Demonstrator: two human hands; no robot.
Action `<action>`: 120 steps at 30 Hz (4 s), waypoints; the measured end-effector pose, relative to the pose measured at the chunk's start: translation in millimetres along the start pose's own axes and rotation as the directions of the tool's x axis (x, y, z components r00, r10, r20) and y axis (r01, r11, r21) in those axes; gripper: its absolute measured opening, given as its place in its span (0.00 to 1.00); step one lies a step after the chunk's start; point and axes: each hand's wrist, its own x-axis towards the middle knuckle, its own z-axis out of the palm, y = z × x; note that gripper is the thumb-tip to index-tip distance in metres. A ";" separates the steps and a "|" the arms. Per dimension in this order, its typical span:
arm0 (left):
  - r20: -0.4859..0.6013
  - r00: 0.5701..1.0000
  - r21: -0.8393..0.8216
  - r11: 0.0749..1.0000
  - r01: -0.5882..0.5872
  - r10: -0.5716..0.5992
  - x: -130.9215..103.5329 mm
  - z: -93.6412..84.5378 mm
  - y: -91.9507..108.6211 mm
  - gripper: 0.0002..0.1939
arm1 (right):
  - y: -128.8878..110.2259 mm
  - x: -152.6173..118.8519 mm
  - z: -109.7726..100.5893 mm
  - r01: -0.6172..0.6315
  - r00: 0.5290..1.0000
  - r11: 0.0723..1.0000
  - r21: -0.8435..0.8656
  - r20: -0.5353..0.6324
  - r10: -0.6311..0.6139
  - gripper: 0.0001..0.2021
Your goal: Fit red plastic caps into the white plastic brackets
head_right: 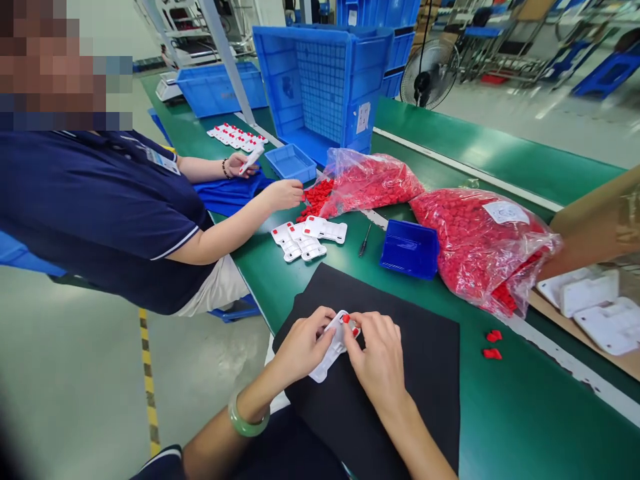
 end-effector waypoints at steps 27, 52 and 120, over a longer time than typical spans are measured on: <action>-0.052 0.996 0.213 0.976 -0.055 0.067 -12.0 10.5 22.7 0.14 | -2.1 -13.8 12.3 -0.089 0.996 0.995 -0.049 -0.028 0.088 0.07; 0.075 0.972 0.177 0.956 -0.234 0.224 -9.2 0.0 21.6 0.15 | 34.0 -12.0 -29.5 -0.046 0.972 0.956 0.291 0.232 -0.024 0.05; 0.058 0.956 0.489 0.827 -0.278 0.287 -8.6 26.3 31.8 0.10 | 42.3 -24.8 -32.5 0.422 0.891 0.903 -0.085 0.220 -0.396 0.13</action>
